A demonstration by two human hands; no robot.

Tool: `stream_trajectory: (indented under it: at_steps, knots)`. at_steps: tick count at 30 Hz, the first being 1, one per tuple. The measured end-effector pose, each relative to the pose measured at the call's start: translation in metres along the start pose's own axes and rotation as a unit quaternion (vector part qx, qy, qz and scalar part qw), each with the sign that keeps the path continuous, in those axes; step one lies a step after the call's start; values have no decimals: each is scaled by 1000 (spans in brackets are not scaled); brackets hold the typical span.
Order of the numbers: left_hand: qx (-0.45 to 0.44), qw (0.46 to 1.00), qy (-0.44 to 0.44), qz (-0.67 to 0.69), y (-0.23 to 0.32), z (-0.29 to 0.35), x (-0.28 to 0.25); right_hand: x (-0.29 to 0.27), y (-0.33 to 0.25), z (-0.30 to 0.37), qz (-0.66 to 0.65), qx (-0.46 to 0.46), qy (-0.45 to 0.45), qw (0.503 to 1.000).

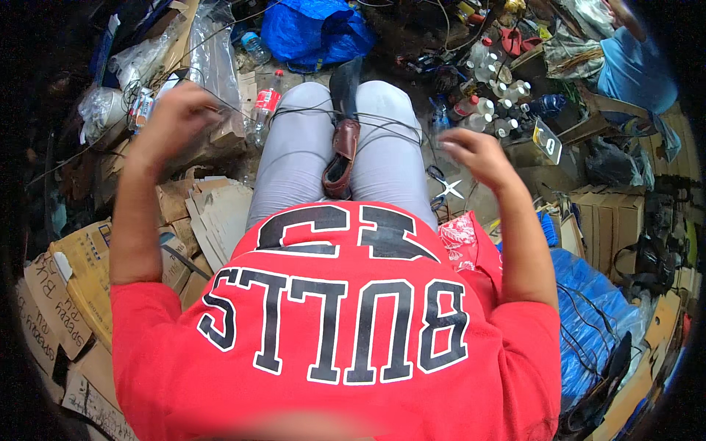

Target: The recorder is hand-stitching or lacing together leather components of a shoe upper in a workshop environment.

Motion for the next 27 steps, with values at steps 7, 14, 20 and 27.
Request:
stream_trajectory:
  at_steps: [7,14,20,27]
  knots:
    - [-485,719,256,-427,-155,121,-242,-236,224,165,455,353,241,781]
    - [-119,977,178,27,-40,17,21,-69,126,37,218,35,141,965]
    - [-80,975,-23,208,76,-25,138,58,10,-12,-53,-20,88,995]
    - [-197,935,-36,292,28,-19,141,60,29,-4,-359,137,-36,923]
Point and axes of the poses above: each hand's wrist, its own z-axis away from the middle knuckle, its own x-axis out of the palm, y = z × x, the point moved 6 cm from there along -z, towards the middle knuckle, and after that the axes turned 12 degrees about y, right-handed, at the moved point
